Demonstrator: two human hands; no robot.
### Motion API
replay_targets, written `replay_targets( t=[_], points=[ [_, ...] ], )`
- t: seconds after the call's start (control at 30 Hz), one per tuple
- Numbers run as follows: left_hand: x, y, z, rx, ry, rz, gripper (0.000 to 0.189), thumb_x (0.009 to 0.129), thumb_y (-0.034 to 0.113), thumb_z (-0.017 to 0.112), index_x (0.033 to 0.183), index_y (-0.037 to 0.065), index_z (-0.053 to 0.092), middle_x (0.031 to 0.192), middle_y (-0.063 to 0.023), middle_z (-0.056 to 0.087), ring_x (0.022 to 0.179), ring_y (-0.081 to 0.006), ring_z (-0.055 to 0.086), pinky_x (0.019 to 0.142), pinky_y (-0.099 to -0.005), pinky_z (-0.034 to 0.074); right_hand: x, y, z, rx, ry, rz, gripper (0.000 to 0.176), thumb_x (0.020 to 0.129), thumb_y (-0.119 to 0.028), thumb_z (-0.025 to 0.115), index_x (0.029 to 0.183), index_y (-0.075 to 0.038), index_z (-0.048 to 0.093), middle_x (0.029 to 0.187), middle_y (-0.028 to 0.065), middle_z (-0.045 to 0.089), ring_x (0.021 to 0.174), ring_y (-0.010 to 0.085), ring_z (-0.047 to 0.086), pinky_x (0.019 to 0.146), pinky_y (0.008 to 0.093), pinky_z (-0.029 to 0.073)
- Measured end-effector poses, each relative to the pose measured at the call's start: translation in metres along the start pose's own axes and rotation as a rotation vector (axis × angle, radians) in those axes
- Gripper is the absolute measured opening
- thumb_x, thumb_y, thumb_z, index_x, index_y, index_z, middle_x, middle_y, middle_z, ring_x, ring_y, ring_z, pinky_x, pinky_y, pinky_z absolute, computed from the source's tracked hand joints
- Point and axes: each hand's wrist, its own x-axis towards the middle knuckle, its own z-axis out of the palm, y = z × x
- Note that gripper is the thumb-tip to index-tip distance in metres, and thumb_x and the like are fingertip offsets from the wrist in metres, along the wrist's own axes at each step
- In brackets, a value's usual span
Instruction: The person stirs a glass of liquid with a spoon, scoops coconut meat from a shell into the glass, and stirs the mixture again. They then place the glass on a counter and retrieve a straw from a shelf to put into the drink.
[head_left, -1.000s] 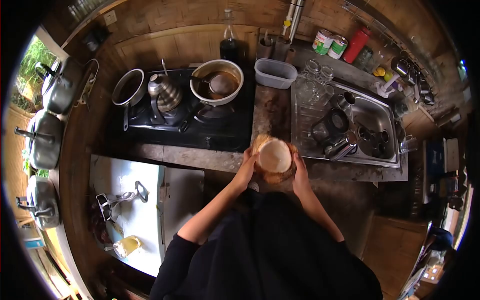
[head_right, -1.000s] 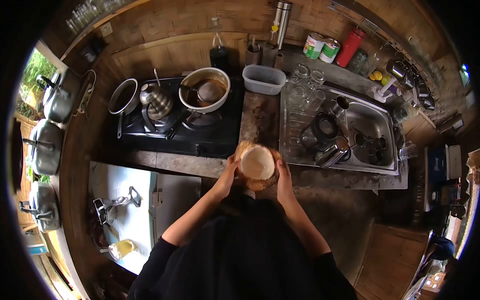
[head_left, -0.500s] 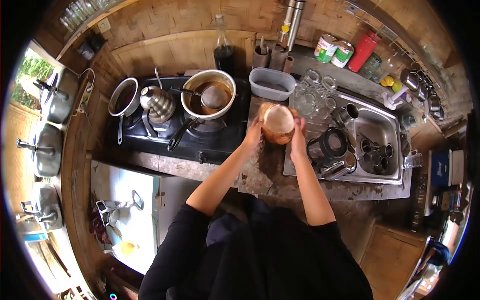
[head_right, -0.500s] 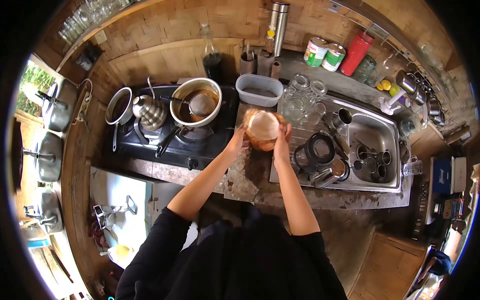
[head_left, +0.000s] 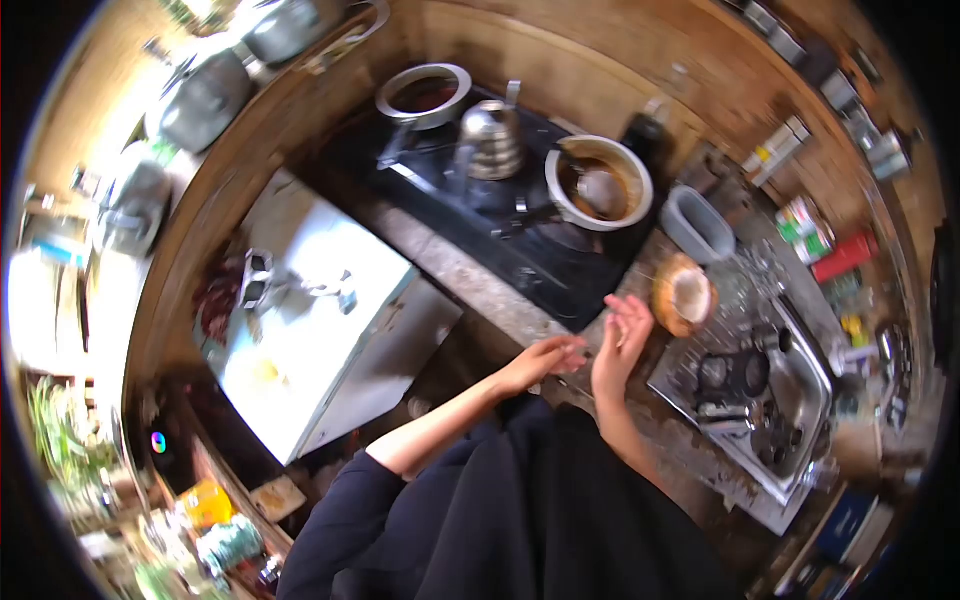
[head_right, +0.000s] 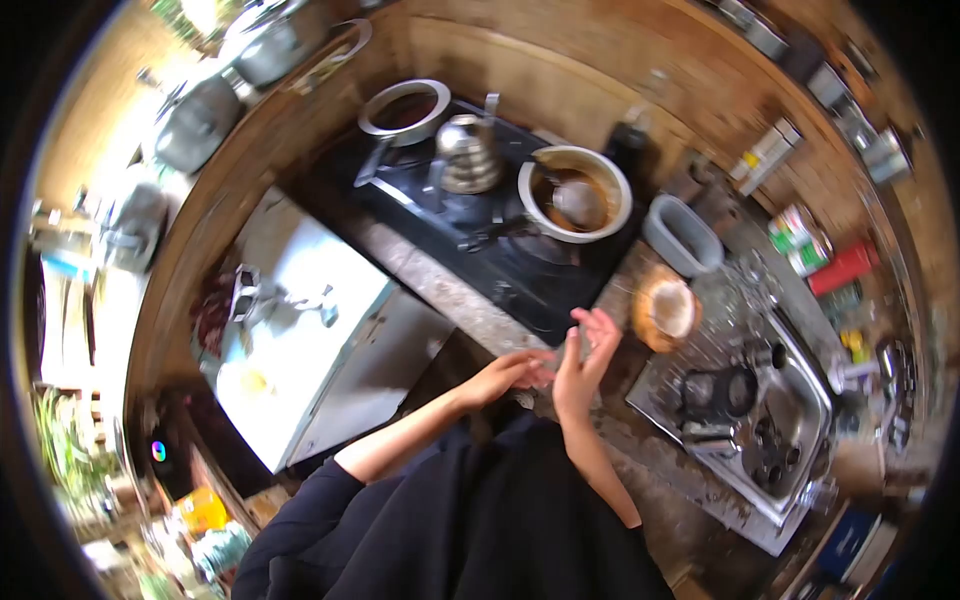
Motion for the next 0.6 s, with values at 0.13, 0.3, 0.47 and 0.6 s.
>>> replay_targets(
  t=[0.13, 0.3, 0.47, 0.6],
  points=[
    [-0.122, -0.035, -0.052, -0.15, 0.27, 0.088, 0.039, 0.094, 0.03, 0.043, 0.124, 0.004, 0.044, 0.111, -0.01, 0.057, 0.101, -0.0163, 0.054, 0.091, -0.0301, 0.041, -0.073, -0.014, 0.101, 0.076, -0.455, 0.061, 0.031, 0.086, -0.005, 0.049, 0.115, -0.001, 0.039, 0.093, 0.0117, 0.059, 0.091, 0.0196, 0.054, 0.088, 0.034, 0.039],
    [-0.272, -0.048, -0.105, -0.216, 0.773, 0.145, 0.034, 0.095, 0.029, 0.04, 0.119, 0.007, 0.048, 0.103, -0.0102, 0.062, 0.09, -0.0162, 0.061, 0.08, -0.0276, 0.047, -0.164, -0.04, 0.202, 0.092, -0.926, 0.005, 0.029, 0.083, 0.002, 0.05, 0.11, -0.002, 0.042, 0.088, 0.0091, 0.06, 0.083, 0.0157, 0.057, 0.078, 0.0285, 0.045],
    [-0.387, -0.063, -0.153, -0.243, 1.408, 0.495, 0.03, 0.094, 0.026, 0.04, 0.097, 0.0, 0.056, 0.077, -0.0107, 0.064, 0.06, -0.0137, 0.061, 0.059, -0.0233, 0.047, -0.229, -0.06, 0.287, 0.092, -1.169, -0.03, 0.02, 0.081, 0.001, 0.052, 0.101, -0.001, 0.05, 0.086, 0.0084, 0.06, 0.083, 0.0167, 0.059, 0.074, 0.0281, 0.046],
    [-0.45, -0.057, -0.222, -0.158, 1.821, 0.765, 0.025, 0.094, 0.021, 0.04, 0.096, 0.002, 0.056, 0.083, -0.009, 0.06, 0.075, -0.0137, 0.057, 0.068, -0.0268, 0.047, -0.265, -0.062, 0.353, 0.033, -1.26, -0.118, 0.025, 0.078, -0.002, 0.057, 0.102, -0.001, 0.051, 0.095, 0.0091, 0.059, 0.087, 0.0188, 0.058, 0.074, 0.0303, 0.046]
  ],
)
